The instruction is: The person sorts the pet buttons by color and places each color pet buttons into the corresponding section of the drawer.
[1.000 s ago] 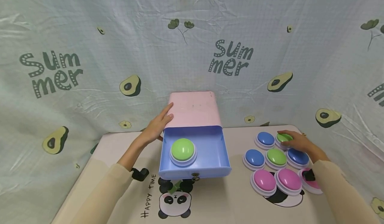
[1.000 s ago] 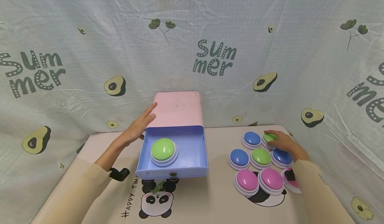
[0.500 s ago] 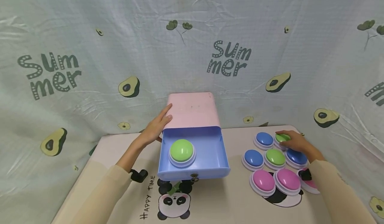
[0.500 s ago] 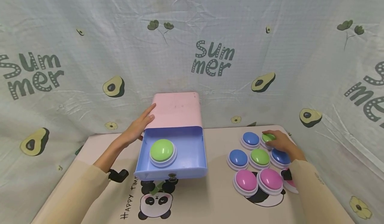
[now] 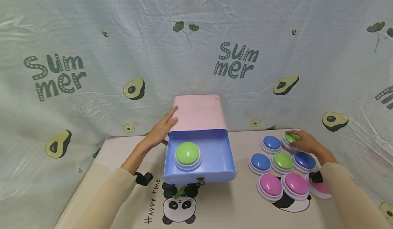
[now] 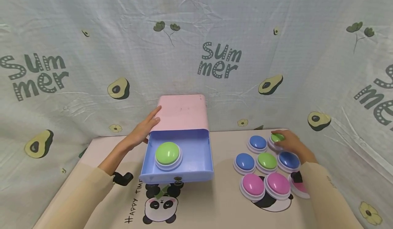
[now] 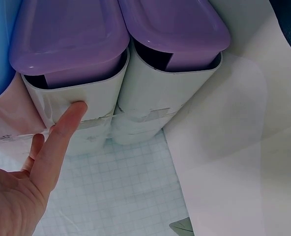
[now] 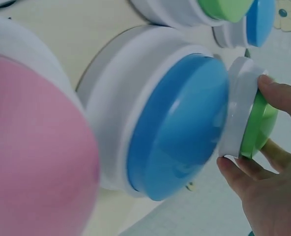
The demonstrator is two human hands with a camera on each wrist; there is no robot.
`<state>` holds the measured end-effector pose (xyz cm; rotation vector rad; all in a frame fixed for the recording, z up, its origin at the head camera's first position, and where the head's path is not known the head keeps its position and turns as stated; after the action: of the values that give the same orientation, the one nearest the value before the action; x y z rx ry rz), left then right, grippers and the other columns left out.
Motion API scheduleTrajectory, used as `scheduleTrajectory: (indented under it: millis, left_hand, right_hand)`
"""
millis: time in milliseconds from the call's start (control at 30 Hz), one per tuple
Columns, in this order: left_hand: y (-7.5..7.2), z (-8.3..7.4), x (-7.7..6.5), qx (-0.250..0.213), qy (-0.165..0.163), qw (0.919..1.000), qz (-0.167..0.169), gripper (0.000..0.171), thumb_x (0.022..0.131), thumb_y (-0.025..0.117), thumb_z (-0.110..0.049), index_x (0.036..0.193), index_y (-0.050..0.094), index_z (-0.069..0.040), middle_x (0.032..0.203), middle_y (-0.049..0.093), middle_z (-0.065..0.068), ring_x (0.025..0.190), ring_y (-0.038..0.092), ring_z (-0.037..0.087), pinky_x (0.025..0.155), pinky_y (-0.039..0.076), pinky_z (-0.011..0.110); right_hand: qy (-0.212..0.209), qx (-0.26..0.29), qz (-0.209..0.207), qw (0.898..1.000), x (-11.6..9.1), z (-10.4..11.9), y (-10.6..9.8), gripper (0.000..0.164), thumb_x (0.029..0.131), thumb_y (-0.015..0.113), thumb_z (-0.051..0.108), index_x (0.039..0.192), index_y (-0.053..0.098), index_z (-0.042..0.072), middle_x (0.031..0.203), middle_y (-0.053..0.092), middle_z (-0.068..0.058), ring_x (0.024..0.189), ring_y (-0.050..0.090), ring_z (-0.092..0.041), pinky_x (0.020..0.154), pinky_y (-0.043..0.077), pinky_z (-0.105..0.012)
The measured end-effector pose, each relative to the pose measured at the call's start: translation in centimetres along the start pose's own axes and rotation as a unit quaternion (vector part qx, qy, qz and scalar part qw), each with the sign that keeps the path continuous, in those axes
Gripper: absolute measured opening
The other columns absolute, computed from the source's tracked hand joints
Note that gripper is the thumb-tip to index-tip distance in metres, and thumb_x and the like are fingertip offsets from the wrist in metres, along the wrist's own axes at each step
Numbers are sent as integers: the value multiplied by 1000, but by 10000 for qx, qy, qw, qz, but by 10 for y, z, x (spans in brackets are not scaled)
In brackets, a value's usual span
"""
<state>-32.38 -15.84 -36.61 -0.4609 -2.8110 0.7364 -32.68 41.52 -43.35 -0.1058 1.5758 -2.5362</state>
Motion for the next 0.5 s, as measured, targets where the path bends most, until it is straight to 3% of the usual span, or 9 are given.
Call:
scheduleTrajectory:
  millis: [200, 500]
  left_hand:
    - [1, -1, 0, -2, -18, 10000, -11, 63, 107, 39, -53, 165, 15, -44, 173, 18, 15, 132, 51, 59, 61, 65, 55]
    - [1, -2, -1, 26, -17, 10000, 13, 64, 107, 39, -54, 165, 15, -43, 173, 19, 15, 130, 53, 58, 63, 65, 58]
  right_hand:
    - [-315, -169, -122, 9993, 4, 6, -7, 55, 94, 69, 8, 142, 52, -10, 143, 47, -43, 132, 38, -65, 106, 36, -81]
    - [-413, -178, -251, 9987, 5, 24, -18, 53, 96, 66, 10, 144, 52, -8, 144, 46, -42, 133, 38, -64, 106, 35, -81]
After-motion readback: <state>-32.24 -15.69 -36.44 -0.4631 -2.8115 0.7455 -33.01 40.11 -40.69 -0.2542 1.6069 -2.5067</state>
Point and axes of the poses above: each hand's wrist, its own x-axis towards the middle knuckle, its own y-axis out of the palm, z = x × y, the point moved 3 cm from there along x, towards the middle knuckle
